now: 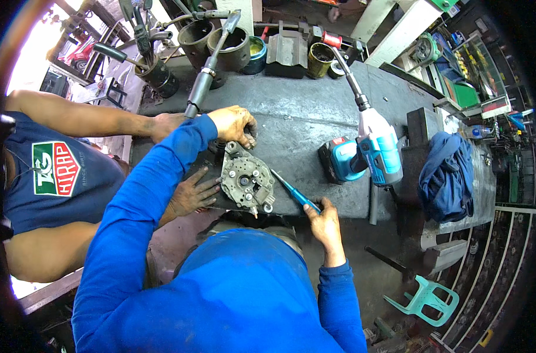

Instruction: The person disassembles an alternator on a workbench using a screwdriver and an impact driver, removes bolts and a cover, then uses a hammer to tap the housing. The person pours liquid from a plastic bottle into the alternator and continues to manipulate the component.

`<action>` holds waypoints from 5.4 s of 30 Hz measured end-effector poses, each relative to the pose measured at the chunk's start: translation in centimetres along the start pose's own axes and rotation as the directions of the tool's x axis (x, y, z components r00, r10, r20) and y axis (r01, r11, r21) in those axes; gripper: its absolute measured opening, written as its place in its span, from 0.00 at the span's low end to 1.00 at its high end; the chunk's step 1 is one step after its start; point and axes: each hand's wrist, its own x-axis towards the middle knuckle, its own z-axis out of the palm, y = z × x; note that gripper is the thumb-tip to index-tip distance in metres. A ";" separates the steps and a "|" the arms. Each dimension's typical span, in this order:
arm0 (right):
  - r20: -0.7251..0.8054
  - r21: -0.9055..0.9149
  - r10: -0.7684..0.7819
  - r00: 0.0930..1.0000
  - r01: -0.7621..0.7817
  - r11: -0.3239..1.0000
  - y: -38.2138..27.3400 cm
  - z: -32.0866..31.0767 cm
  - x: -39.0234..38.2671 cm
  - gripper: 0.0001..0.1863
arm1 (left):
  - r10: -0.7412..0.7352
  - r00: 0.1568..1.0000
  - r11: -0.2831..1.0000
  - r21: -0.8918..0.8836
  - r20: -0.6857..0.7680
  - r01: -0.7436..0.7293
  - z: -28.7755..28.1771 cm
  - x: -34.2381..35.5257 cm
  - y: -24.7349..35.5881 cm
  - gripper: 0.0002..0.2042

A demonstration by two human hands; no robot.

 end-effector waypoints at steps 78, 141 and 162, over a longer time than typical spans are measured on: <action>0.251 -0.260 -0.226 0.941 0.290 0.921 -17.3 -11.9 -12.7 0.22 | -0.197 0.689 0.812 -0.510 -0.697 -0.285 21.5 -11.4 5.0 0.81; 0.536 -0.625 0.116 0.836 0.301 0.720 -27.2 -11.9 -6.5 0.27 | 0.015 0.816 0.760 -0.524 -0.578 -0.386 17.1 -10.5 1.6 0.70; 0.410 -0.606 -0.068 0.910 0.327 0.725 -25.2 -11.9 -8.3 0.32 | -0.057 0.843 0.706 -0.618 -0.535 -0.345 17.2 -10.9 1.7 0.70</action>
